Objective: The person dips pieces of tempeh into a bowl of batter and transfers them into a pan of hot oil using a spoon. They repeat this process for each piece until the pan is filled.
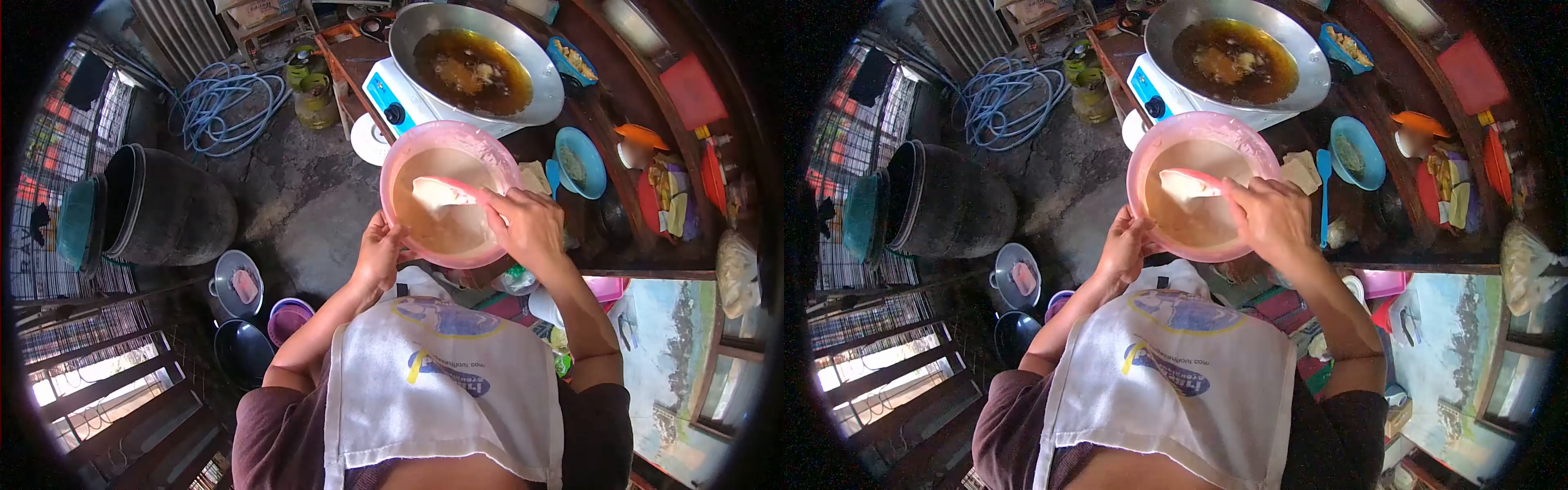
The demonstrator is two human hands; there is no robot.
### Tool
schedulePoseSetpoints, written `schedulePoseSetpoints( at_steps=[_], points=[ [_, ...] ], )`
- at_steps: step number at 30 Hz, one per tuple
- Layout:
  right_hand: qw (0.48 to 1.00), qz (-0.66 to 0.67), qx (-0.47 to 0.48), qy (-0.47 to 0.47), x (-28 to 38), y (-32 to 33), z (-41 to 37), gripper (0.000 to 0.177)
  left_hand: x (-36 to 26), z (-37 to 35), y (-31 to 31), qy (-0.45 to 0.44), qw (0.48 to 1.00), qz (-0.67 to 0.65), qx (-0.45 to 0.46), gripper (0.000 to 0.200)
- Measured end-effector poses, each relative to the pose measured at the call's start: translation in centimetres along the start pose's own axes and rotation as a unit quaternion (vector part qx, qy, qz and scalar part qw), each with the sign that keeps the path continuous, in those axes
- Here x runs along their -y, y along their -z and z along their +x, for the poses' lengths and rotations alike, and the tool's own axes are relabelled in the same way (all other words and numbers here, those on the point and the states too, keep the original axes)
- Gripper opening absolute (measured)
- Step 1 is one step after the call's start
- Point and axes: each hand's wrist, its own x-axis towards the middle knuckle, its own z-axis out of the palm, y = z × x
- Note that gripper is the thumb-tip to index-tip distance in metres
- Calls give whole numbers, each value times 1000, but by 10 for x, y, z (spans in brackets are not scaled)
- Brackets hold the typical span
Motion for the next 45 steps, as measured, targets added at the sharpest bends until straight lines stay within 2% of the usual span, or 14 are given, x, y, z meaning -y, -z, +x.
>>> schedulePoseSetpoints(
  at_steps=[1, 2, 3, 5, 6, 7, 9, 13, 17, 23, 28, 30, 33, 45],
  points=[
    [998, -22, -15, 54, 4, 4, -1, 24, -1, 0, 1, -6, 1000, 3, 3, 11],
    [1000, -26, 6, 0, 7, 11, -2, 23, -1, 0, 2, -7, 1000, 2, 0, 11],
    [1000, -23, 8, 1, 5, 17, -1, 23, -1, 0, 4, -13, 1000, -1, 3, 11],
    [991, -39, 54, -119, -4, 28, 1, 22, -2, 0, 8, -19, 1000, -4, 4, 11],
    [986, -29, 82, -142, -6, 35, 3, 21, -3, -1, 8, -23, 1000, -6, 3, 11],
    [986, -29, 83, -141, -10, 34, 1, 21, -3, -1, 8, -27, 1000, -9, 3, 11],
    [970, -86, 168, -152, -15, 28, -1, 21, -4, -1, 9, -32, 999, -12, 0, 10],
    [966, -46, 190, -170, -22, -1, -2, 23, -5, -1, 11, -35, 999, -10, -2, 10],
    [960, 85, 188, -188, -27, -22, 4, 25, -4, 2, 13, -30, 999, -15, -5, 9],
    [963, 139, 133, -189, -29, -56, 10, 29, -5, 6, 11, -21, 1000, -19, 0, 11],
    [962, 142, 118, -201, -6, -40, 16, 27, -6, 13, 14, -28, 1000, 9, 2, 13],
    [973, 48, 103, -203, 6, -36, 16, 25, -10, 12, 9, -32, 999, -5, 3, 12],
    [970, 27, 130, -203, 12, -48, 21, 27, -10, 14, 9, -37, 999, -7, 9, 12],
    [965, 141, 97, -199, 0, -73, 23, 26, -13, 16, 12, -39, 999, -4, 1, 18]
  ],
)
